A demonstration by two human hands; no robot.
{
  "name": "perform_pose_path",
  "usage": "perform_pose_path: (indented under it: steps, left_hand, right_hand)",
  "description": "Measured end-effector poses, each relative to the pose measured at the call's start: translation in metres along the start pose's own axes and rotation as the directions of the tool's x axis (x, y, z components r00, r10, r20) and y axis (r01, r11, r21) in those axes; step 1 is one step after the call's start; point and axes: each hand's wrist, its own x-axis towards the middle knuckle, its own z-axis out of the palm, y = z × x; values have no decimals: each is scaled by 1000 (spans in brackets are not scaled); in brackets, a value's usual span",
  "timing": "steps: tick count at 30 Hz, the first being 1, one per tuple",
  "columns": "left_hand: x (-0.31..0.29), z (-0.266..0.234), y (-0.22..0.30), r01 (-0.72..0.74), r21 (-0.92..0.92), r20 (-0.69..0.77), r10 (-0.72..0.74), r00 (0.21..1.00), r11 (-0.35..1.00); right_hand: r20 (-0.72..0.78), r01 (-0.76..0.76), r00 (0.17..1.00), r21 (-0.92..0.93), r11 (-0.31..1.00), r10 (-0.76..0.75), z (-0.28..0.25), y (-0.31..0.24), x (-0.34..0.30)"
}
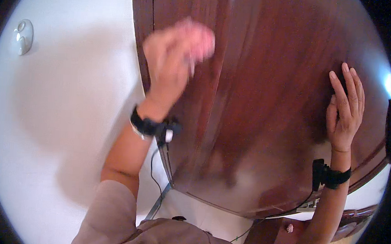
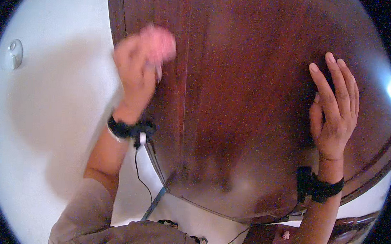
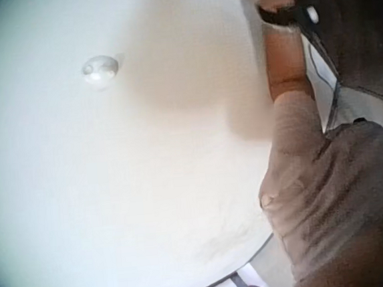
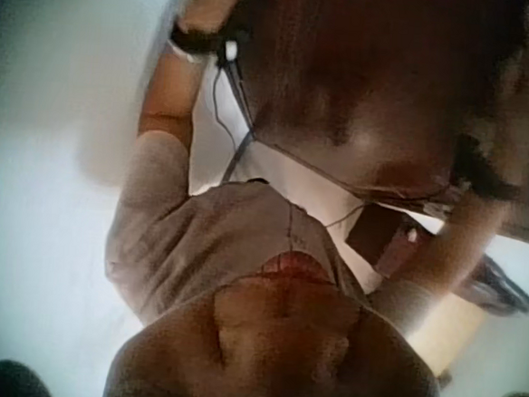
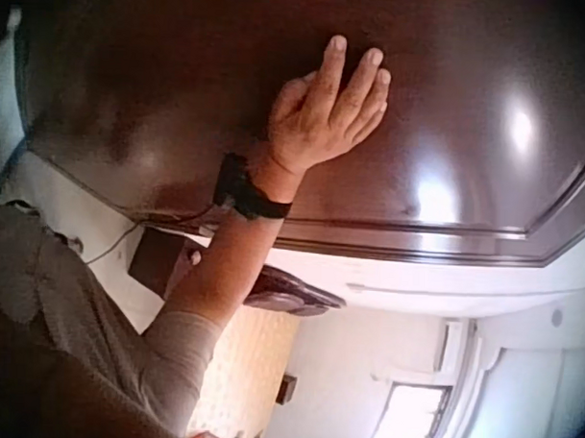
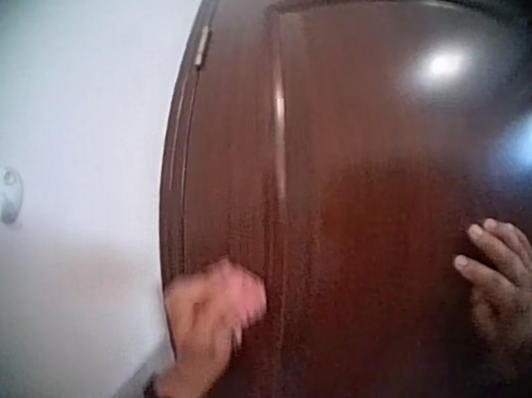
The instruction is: Cleaning a wooden door by wiping it with a pink cloth.
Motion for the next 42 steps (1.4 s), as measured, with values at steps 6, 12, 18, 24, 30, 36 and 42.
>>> perform_pose_path:
  steps: [6,12,18,24,30,36,42]
  left_hand:
    - [-117,-21,35,-40,-10,160,41,986,999]
    - [-14,-7,-19,111,178,29,-118,993,978]
    - [26,-6,-49,343,9,-3,-343,939,939]
    - [-76,-20,0,445,157,116,-464,878,881]
    - [-46,-24,7,486,187,117,-511,852,854]
    - [58,-19,-62,281,157,-74,-273,959,947]
    - [56,-25,-52,277,217,-60,-271,961,936]
  right_hand:
    - [29,-6,1000,0,1000,6,0,1,-5]
    - [53,-9,999,-28,1000,11,2,7,-11]
    - [70,-5,998,-5,1000,6,8,4,-3]
    - [60,-3,998,-10,1000,4,10,8,-4]
    - [52,-1,999,-4,1000,1,8,12,-15]
    - [18,3,1000,4,1000,-3,9,0,-2]
    - [34,8,999,-16,1000,-7,3,-2,5]
